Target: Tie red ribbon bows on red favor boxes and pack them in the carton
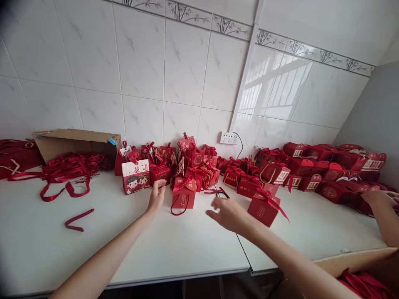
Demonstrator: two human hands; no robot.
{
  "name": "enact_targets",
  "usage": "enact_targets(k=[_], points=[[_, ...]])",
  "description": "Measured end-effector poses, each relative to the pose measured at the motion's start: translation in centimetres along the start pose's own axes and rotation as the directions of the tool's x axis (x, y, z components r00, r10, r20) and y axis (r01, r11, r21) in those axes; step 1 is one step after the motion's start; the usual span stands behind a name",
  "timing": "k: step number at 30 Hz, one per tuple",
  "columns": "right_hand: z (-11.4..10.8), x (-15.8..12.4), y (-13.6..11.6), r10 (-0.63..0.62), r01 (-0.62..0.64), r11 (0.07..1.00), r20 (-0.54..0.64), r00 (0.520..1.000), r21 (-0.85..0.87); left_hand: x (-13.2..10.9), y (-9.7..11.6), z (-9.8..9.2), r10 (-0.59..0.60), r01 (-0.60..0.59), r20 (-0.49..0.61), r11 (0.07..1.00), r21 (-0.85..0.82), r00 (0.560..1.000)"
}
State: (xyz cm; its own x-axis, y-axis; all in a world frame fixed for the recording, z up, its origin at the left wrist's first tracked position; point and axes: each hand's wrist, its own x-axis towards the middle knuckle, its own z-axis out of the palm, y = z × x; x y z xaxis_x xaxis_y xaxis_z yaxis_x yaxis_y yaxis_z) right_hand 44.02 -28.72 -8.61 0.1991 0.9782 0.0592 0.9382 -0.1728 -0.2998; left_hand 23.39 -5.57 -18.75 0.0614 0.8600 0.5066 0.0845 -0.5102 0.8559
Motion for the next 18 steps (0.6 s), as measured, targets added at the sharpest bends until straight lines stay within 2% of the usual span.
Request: enact_targets(k=[3,6,10,13,15,18], points=[[3.0,6.7,-3.9,-0.086,0.086,0.993,-0.007,0.996,0.082,-0.5,-1.8,0.5,-0.09,0.092,0.078,0.995,-0.031,0.993],[5.4,10.2,-5.4,-0.038,0.048,0.978,-0.055,0.998,0.201,-1.2,-2.4,0.7,-0.147,0.158,0.183,0.986,-0.046,0.972],[7.1,11.5,-5.8,0.009,0.028,0.92,-0.092,0.996,0.391,-1.4,-2.0,0.4,-0.196,0.236,0.38,0.97,-0.064,0.904],[8.3,12.0,-5.7,0.002,0.076,0.887,-0.168,0.986,0.455,-1.6,-1.5,0.1,-0.198,0.262,0.449,0.961,-0.085,0.871],[9.2,12.3,-5.3,-0.054,0.16,0.845,-0.217,0.975,0.51,-1.8,-1.2,-0.2,-0.172,0.23,0.457,0.97,-0.073,0.873],[10.5,12.5,-4.5,-0.149,0.295,0.752,-0.284,0.947,0.589,-2.1,-0.9,-0.8,-0.063,0.055,0.399,0.998,0.031,0.915]])
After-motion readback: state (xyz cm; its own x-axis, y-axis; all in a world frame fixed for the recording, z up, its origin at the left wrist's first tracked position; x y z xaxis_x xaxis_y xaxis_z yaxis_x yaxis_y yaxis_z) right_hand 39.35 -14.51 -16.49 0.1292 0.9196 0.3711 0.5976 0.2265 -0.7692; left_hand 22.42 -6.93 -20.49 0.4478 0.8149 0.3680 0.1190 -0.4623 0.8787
